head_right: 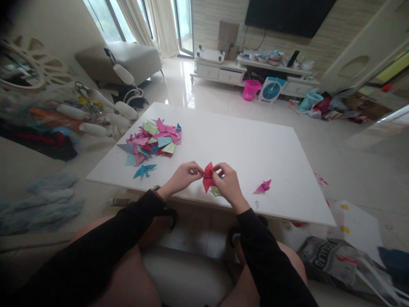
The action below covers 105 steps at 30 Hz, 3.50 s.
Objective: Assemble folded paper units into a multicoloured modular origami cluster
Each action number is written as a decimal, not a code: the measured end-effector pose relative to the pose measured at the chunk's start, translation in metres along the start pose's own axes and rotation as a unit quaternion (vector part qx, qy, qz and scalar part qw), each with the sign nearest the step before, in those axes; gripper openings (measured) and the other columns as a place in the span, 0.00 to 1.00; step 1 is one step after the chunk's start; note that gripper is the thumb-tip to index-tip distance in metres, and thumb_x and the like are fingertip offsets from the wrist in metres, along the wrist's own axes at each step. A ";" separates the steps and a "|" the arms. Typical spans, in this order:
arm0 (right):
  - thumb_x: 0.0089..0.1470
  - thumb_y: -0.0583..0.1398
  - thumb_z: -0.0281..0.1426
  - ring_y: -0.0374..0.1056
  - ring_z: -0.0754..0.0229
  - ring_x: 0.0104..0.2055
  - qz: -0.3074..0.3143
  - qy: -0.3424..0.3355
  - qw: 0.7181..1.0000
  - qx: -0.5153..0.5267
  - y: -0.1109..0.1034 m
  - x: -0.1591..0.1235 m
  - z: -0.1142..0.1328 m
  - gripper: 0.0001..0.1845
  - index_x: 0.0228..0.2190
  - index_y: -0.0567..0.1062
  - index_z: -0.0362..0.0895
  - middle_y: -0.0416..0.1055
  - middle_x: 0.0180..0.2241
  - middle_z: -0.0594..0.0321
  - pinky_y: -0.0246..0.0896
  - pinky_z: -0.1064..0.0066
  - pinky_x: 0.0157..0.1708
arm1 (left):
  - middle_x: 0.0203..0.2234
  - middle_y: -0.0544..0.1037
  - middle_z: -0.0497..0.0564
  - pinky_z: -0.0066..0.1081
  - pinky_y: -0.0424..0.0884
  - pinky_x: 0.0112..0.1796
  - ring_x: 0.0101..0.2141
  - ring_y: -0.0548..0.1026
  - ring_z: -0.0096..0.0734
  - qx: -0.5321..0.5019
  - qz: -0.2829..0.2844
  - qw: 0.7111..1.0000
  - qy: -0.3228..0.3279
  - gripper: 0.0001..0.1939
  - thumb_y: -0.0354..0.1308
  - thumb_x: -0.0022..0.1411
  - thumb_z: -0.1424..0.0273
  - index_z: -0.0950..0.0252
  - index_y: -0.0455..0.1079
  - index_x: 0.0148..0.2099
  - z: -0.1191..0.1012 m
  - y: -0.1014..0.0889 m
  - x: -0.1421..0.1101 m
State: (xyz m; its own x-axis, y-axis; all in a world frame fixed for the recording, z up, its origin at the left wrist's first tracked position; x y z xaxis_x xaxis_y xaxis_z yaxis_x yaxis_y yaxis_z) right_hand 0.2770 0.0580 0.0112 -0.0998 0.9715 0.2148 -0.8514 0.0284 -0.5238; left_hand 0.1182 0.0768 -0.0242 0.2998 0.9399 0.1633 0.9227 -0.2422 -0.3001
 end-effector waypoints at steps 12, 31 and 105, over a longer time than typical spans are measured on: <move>0.47 0.56 0.25 0.69 0.60 0.30 0.010 -0.001 1.000 -0.006 0.001 -0.001 -0.001 0.09 0.30 0.76 0.46 0.77 0.33 0.61 0.64 0.68 0.31 | 0.30 0.79 0.50 0.27 0.70 0.33 0.31 0.74 0.28 0.002 -0.001 1.000 -0.004 0.05 0.66 0.58 0.69 0.65 0.80 0.35 0.003 0.001 0.000; 0.54 0.60 0.32 0.69 0.61 0.28 0.025 0.003 1.000 -0.017 0.003 -0.001 0.001 0.05 0.29 0.76 0.45 0.77 0.30 0.63 0.63 0.70 0.31 | 0.29 0.82 0.52 0.29 0.70 0.34 0.30 0.76 0.29 -0.019 0.008 0.999 -0.024 0.10 0.66 0.59 0.65 0.67 0.80 0.36 0.011 0.005 0.000; 0.55 0.62 0.34 0.69 0.61 0.28 0.062 -0.014 0.998 -0.026 0.007 -0.007 -0.002 0.07 0.29 0.78 0.45 0.77 0.29 0.62 0.64 0.69 0.31 | 0.31 0.82 0.52 0.29 0.71 0.36 0.32 0.76 0.30 -0.006 0.035 0.999 -0.012 0.07 0.63 0.60 0.67 0.66 0.79 0.35 0.000 0.009 -0.002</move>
State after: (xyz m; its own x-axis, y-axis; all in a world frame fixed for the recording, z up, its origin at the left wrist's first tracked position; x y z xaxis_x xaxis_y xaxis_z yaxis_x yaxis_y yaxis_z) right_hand 0.2726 0.0522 0.0048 -0.2174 0.9615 0.1681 -0.8039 -0.0786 -0.5895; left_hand 0.1260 0.0724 -0.0273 0.3573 0.9263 0.1196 0.9027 -0.3096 -0.2988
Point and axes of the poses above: each hand's wrist, its own x-axis towards the middle knuckle, its own y-axis out of the palm, z = x × y, the point moved 10 cm from there along x, towards the middle knuckle
